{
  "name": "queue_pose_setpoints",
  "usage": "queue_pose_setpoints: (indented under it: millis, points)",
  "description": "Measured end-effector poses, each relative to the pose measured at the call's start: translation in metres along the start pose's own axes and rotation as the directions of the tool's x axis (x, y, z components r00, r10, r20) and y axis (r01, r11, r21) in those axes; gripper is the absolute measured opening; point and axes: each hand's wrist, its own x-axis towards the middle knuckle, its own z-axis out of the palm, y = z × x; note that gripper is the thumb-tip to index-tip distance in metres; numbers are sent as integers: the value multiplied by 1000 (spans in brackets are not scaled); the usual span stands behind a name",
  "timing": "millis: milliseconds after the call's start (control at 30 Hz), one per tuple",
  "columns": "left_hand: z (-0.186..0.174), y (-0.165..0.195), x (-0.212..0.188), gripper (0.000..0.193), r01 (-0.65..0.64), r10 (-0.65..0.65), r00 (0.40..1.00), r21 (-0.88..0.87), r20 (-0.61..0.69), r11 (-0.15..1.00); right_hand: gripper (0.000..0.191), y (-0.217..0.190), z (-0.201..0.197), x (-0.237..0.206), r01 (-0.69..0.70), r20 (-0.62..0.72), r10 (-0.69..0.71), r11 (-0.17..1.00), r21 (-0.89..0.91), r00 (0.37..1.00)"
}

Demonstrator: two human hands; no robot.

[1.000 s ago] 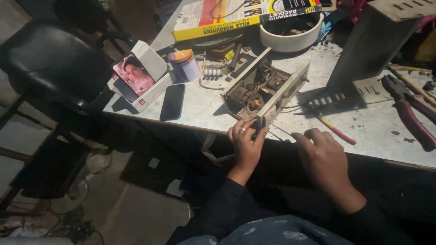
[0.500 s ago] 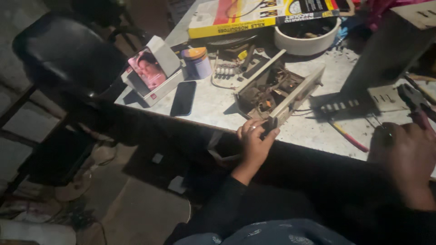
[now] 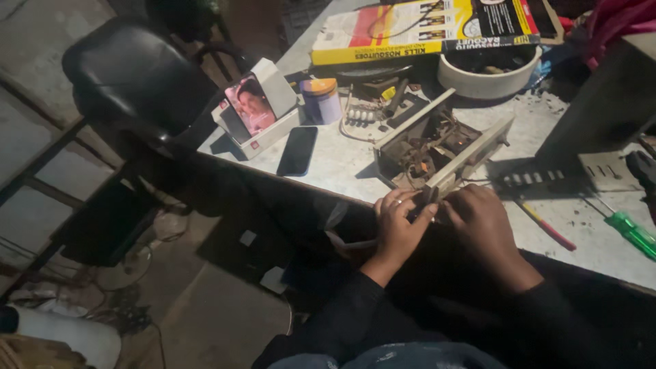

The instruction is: The person uses a screwdriver and pliers to manipulate internal components and wires within a small electronic unit on a cluttered workbench.

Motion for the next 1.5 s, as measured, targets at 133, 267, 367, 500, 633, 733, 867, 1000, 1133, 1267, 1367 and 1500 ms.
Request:
queue_pose_setpoints:
  millis: [133, 267, 367, 500, 633, 733, 867, 1000, 1133, 1267, 1367, 1500]
  points:
    - [0, 4, 3, 30, -1, 2, 1000, 43, -28, 999, 16, 2, 1, 2, -98, 20, 97, 994, 51, 995]
    - [2, 11, 1, 33, 3, -2, 998, 34, -55, 999, 15, 8, 4, -3, -77, 9, 77, 997, 21, 997]
    - [0, 14, 0, 36, -1, 3, 997, 33, -74, 999, 15, 9, 6, -6, -95, 13, 95, 995, 11, 995]
    - [-3, 16, 0, 35, 4, -1, 998, 43, -70, 999, 14, 6, 6, -7, -67, -15, 67, 998, -10, 998]
    - [-2, 14, 1, 37, 21, -18, 999, 81, -40, 996, 14, 5, 5, -7, -96, -7, 96, 995, -5, 995]
    - [1, 11, 1, 40, 18, -12, 998, 93, -63, 996, 14, 5, 5, -6, -93, -11, 93, 995, 26, 996]
    - [-1, 7, -1, 36, 20, -18, 999, 88, -26, 996, 14, 2, 5, -6, -58, -42, 59, 998, 26, 997]
    - [1, 7, 0, 34, 12, -8, 999, 65, -50, 998, 15, -3, 4, -5, -27, -39, 27, 1000, -7, 999]
    - [2, 7, -1, 32, 12, -9, 998, 55, -64, 998, 17, -9, 5, -8, -2, -29, -3, 988, -157, 1000]
    - [3, 6, -1, 31, -35, 43, 996, 111, -72, 993, 19, -11, 6, -11, 81, -72, -99, 973, -215, 992]
    - [2, 8, -2, 30, -22, 27, 998, 109, -50, 994, 19, -9, 8, -13, 40, -70, -57, 973, -227, 996]
    - [-2, 11, -1, 31, -10, 15, 998, 94, -54, 996, 19, -5, 9, -12, -32, -70, 17, 975, -220, 997]
